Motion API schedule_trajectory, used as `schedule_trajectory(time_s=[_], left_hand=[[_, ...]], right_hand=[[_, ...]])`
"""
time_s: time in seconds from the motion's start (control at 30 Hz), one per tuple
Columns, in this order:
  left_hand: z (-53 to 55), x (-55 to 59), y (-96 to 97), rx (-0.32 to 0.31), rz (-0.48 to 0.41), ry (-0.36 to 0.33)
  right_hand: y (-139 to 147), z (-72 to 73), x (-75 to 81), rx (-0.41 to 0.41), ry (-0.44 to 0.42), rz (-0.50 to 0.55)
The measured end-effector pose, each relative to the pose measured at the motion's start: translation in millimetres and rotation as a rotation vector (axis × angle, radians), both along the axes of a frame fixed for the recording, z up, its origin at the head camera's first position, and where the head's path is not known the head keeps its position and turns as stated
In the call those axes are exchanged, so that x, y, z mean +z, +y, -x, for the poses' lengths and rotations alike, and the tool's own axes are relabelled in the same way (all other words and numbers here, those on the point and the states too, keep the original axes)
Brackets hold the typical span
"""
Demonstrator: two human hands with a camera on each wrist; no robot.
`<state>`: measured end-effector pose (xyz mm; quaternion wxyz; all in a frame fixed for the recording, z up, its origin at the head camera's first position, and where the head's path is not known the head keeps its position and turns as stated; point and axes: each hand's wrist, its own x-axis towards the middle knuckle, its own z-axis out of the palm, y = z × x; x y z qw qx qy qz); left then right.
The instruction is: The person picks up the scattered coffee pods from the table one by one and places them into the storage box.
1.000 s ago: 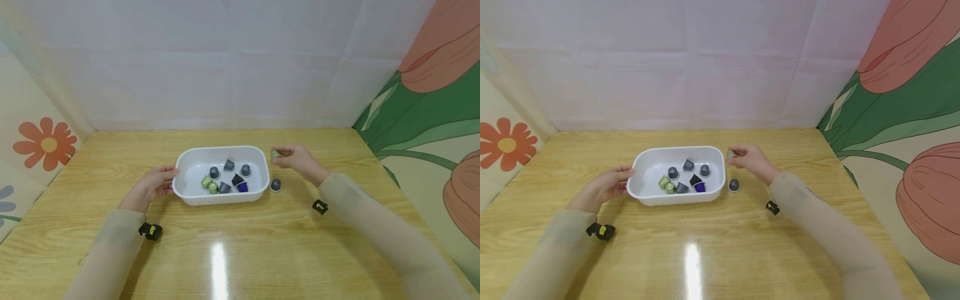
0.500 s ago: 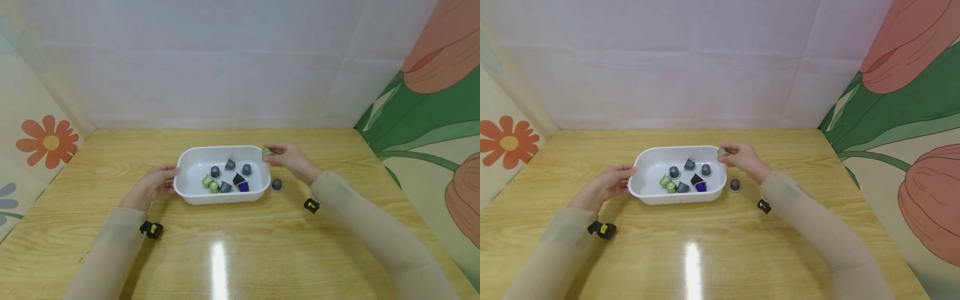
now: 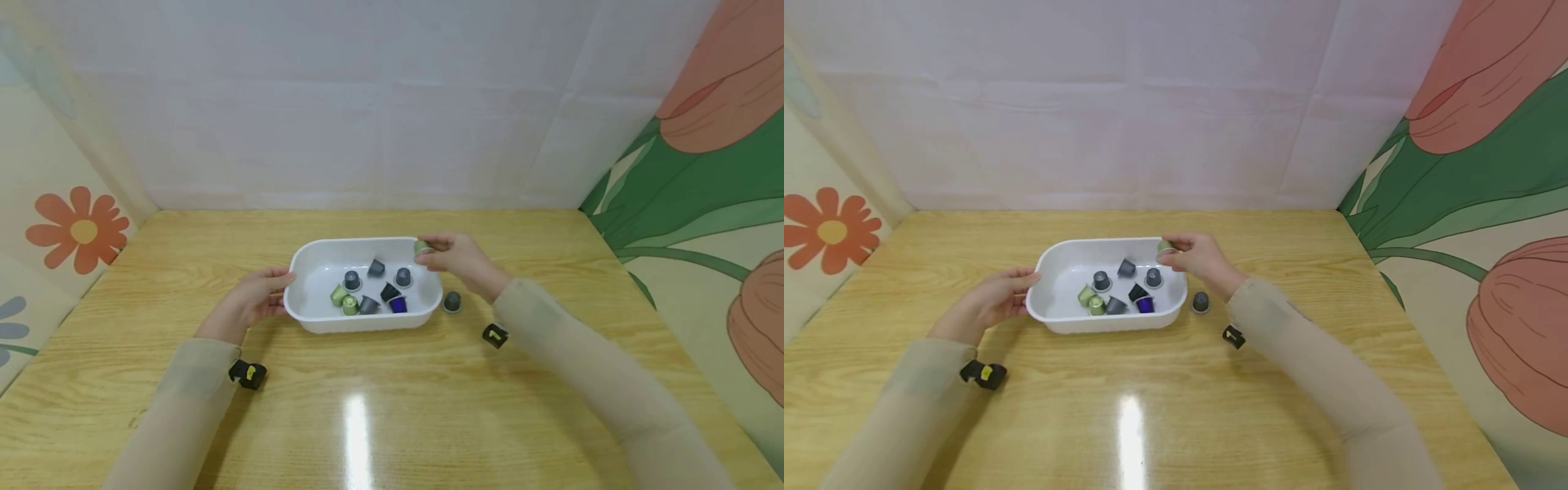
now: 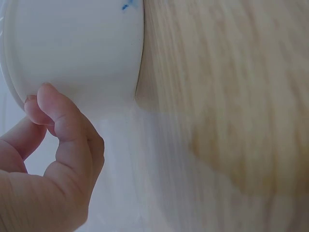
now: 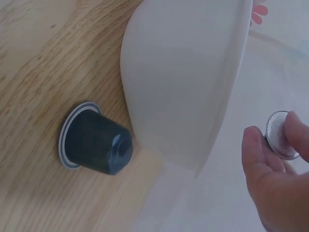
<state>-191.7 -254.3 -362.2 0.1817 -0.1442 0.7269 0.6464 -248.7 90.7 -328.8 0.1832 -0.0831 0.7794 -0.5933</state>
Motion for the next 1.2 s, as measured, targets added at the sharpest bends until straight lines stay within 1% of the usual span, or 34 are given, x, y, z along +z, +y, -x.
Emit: schedule_trajectory(time_s=[0.17,0.5,0.67,0.9,1.07,1.2], left_hand=[[-0.1,0.5,0.6,0.002,0.002,-0.003],[0.1,0.1,0.1,0.01,-0.007,-0.011],[0.7,0.1,-0.6,0.009,-0.01,-0.022],[1.6,-1.0,-0.9,0.012,-0.017,-0.023],[2.0,-1.3,-1.1,0.008,-0.016,-0.023],[2.6,-1.3,-1.1,0.007,-0.016,-0.021]], right_hand=[[-8.6,-1.4,0.8,0.006,-0.012,0.015],[-23.6,-4.7,0.1,0.035,-0.003,-0.001],[-30.9,-5.0,-2.3,0.049,-0.011,0.008],[-42.7,-4.6,-6.2,0.057,0.019,-0.035],[-49.7,-5.9,-7.1,0.081,0.012,-0.048],[-55.0,-5.7,-7.1,0.08,0.013,-0.058]])
